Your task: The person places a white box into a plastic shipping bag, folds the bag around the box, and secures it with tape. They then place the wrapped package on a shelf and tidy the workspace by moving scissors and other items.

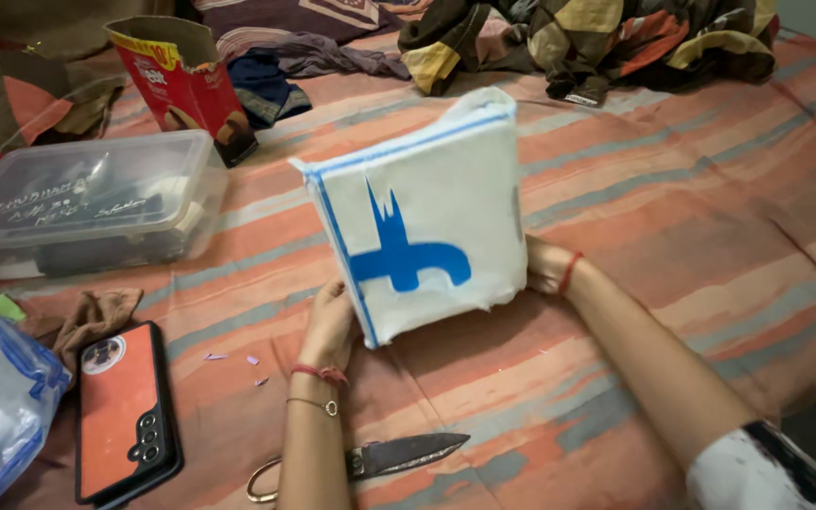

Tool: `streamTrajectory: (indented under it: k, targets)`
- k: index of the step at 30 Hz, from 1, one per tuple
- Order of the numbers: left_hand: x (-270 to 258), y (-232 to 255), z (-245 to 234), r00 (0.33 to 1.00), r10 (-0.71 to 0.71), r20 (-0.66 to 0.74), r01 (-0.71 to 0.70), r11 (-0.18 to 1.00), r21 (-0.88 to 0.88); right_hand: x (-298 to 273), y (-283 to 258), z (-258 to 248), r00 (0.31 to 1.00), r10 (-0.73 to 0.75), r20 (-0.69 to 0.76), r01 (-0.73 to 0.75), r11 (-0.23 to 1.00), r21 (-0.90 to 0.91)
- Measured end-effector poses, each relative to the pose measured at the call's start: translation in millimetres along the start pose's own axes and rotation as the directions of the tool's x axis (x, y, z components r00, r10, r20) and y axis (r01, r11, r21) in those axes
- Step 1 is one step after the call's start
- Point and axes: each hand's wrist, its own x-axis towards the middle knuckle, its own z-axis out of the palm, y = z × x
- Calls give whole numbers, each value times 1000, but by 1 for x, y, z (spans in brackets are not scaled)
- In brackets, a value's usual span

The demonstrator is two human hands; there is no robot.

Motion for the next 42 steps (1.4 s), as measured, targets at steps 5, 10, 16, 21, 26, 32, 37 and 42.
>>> streamTrajectory:
  k: [5,10,16,21,26,32,37,42]
  targets:
    - [6,-2,-3,996,-1,-85,3,1000,20,-47,-27,36,997,62,-43,-65,994,-90]
    - [6,-2,-9,914,371,-165,-120,636,762,-70,-43,73,993,56,-102,-83,955,-285]
    - [0,8,-5,838,536,-100,-276,576,770,-82,-37,83,986,-21,-167,-28,958,-286]
    - [-48,48,31,790,553,-265,89,325,942,-99,-15,105,853,-439,-282,220,793,-569]
    - [-78,80,76,603,743,290,-398,-34,917,-122,-8,116,516,-772,-373,360,590,-723]
    - [-77,80,87,608,719,338,-408,-82,909,-161,9,161,837,-488,-247,419,863,-282]
    - [-74,74,87,576,770,274,-461,29,887,-149,1,186,910,-375,-177,404,899,170]
    - [-73,76,90,626,759,178,-511,228,829,-126,-12,190,920,-387,-51,337,723,603]
